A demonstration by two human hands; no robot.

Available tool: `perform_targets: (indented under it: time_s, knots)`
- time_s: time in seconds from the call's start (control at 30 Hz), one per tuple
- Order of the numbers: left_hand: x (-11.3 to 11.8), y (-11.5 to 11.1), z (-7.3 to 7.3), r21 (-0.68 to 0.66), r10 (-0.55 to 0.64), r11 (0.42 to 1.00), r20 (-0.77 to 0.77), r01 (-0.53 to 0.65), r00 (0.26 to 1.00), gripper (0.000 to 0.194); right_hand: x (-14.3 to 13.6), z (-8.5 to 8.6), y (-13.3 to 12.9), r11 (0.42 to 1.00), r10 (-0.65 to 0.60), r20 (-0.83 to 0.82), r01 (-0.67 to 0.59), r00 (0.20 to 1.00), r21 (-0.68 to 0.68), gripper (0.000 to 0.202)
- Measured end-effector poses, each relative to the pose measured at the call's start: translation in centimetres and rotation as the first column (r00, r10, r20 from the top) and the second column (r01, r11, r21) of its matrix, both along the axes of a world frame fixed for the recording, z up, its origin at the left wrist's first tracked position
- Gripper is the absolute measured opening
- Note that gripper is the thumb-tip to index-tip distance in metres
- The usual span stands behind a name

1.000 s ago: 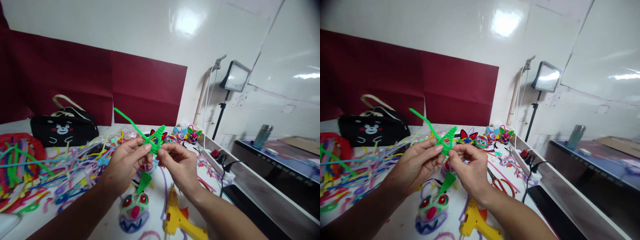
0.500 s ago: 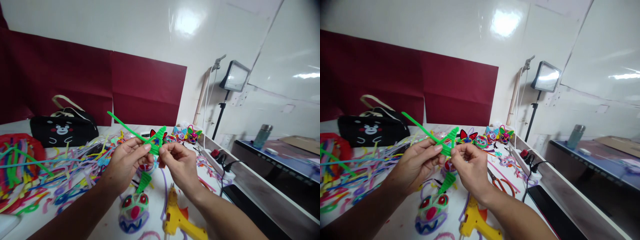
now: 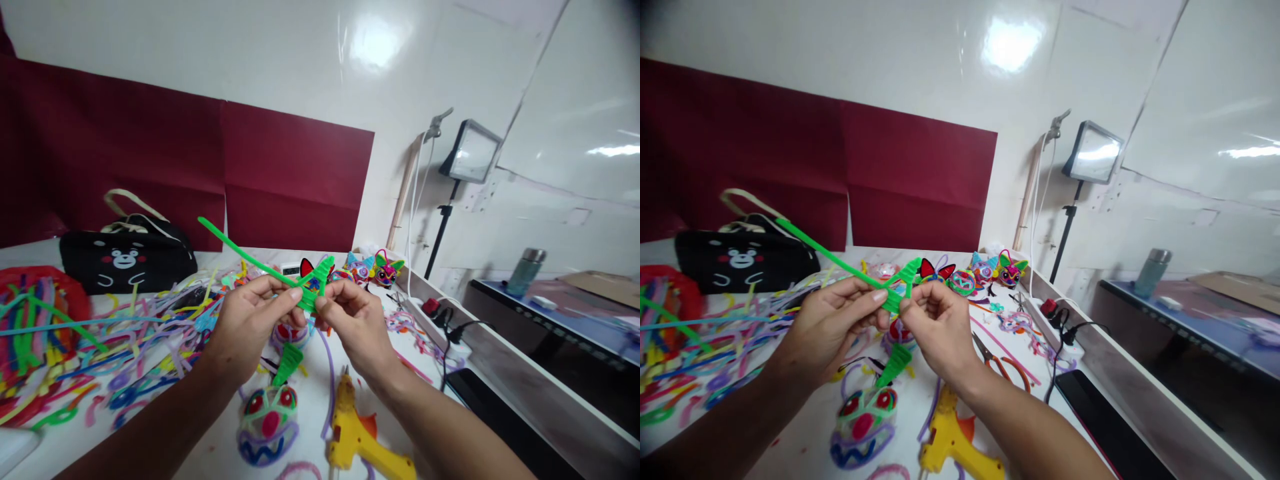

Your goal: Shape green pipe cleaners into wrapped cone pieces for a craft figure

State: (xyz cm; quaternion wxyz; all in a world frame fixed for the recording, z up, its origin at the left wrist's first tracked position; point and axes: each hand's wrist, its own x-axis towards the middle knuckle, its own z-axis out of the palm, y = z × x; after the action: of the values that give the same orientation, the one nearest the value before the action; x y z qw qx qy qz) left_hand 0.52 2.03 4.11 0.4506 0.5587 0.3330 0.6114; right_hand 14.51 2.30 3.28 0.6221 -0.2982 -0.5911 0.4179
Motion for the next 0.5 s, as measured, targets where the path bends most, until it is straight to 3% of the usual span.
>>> perform_targets:
  time_s: [0.33,0.5]
  knots:
    - [0.38,-0.21,-0.53,-0.030,-0.030,0.999,-0.031,0.029,0.999,0.009,0.15,-0.51,0.74,0.978,0.195,-0.143,-0.203,0.970,-0.048,0.019]
    - [0.21,-0.24,-0.49,-0.025,-0.015,1.000,-0.038,0.014,0.999,0.010,0.07,-0.40,0.72,0.988,0.148,-0.136,-0.152,0.980,-0.023,0.021]
